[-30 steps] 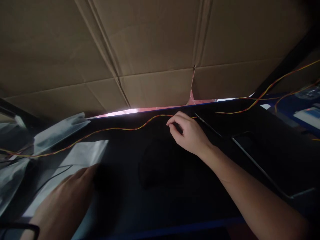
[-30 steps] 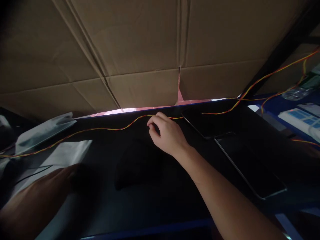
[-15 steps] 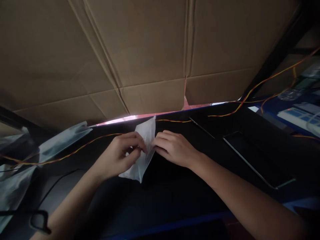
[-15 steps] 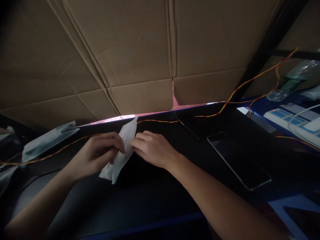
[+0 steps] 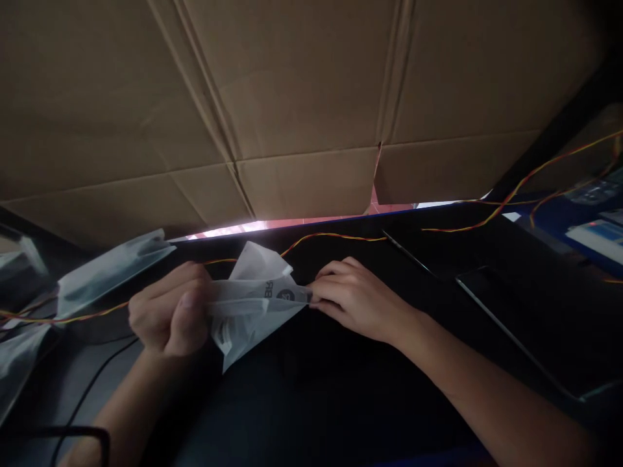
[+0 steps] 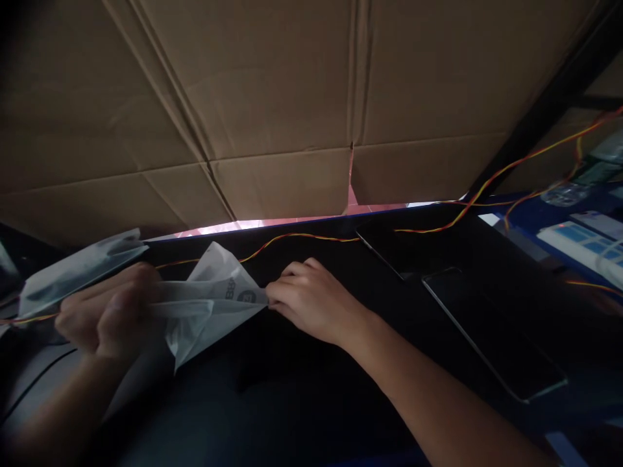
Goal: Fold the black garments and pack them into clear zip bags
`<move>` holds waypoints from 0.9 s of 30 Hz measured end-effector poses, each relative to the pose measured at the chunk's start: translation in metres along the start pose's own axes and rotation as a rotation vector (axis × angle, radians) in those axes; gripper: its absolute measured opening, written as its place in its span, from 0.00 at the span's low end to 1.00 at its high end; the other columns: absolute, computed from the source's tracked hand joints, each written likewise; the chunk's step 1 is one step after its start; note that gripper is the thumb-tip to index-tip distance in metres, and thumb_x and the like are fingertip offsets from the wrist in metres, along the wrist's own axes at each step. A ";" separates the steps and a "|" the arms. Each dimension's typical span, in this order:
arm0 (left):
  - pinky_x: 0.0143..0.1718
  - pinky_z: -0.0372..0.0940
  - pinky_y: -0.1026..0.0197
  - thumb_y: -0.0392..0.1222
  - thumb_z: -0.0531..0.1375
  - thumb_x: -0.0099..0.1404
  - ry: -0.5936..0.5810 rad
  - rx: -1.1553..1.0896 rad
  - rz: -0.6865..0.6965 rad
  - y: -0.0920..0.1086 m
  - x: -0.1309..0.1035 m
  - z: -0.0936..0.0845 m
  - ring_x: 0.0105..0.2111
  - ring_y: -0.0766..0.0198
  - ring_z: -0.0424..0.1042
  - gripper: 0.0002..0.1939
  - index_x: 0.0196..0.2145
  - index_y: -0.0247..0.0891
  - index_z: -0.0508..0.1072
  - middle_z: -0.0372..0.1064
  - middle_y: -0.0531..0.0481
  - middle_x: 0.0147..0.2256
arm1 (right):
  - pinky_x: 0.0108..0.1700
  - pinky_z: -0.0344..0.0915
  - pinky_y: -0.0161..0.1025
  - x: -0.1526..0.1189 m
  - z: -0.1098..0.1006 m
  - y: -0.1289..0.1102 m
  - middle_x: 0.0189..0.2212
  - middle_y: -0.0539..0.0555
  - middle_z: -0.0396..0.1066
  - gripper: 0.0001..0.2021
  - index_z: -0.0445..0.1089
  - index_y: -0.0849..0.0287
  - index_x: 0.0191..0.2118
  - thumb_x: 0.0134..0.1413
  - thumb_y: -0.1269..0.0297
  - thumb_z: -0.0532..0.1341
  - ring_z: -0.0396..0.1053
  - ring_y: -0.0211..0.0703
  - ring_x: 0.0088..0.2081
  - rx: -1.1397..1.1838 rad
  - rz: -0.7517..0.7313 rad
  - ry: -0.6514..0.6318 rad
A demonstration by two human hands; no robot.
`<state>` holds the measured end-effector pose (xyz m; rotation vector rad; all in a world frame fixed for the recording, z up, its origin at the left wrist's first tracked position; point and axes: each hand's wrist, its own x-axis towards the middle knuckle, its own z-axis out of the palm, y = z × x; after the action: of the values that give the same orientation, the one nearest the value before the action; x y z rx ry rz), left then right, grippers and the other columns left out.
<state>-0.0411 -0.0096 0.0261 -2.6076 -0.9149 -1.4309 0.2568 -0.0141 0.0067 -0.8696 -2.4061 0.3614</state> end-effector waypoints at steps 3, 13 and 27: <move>0.28 0.51 0.54 0.35 0.50 0.78 -0.009 -0.025 0.038 -0.004 -0.001 0.000 0.25 0.64 0.58 0.20 0.25 0.41 0.61 0.55 0.53 0.25 | 0.55 0.66 0.48 0.000 -0.007 -0.006 0.53 0.53 0.80 0.11 0.73 0.56 0.56 0.71 0.71 0.65 0.74 0.47 0.54 0.030 0.023 -0.022; 0.27 0.55 0.55 0.32 0.52 0.76 -0.213 0.014 0.034 -0.006 0.004 0.006 0.22 0.63 0.58 0.21 0.23 0.42 0.58 0.55 0.55 0.22 | 0.74 0.58 0.60 -0.014 -0.005 -0.020 0.72 0.59 0.66 0.44 0.67 0.54 0.71 0.51 0.49 0.79 0.55 0.64 0.76 0.058 0.021 -0.355; 0.31 0.57 0.56 0.36 0.52 0.77 -0.343 -0.073 -0.081 0.004 0.006 0.021 0.25 0.63 0.60 0.19 0.25 0.41 0.60 0.59 0.55 0.25 | 0.63 0.75 0.51 -0.006 -0.019 -0.004 0.60 0.52 0.79 0.29 0.71 0.51 0.65 0.60 0.76 0.66 0.79 0.50 0.59 0.075 0.172 0.368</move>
<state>-0.0207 -0.0034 0.0200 -2.9620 -1.0256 -1.0647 0.2698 -0.0196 0.0214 -1.0149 -1.9760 0.3227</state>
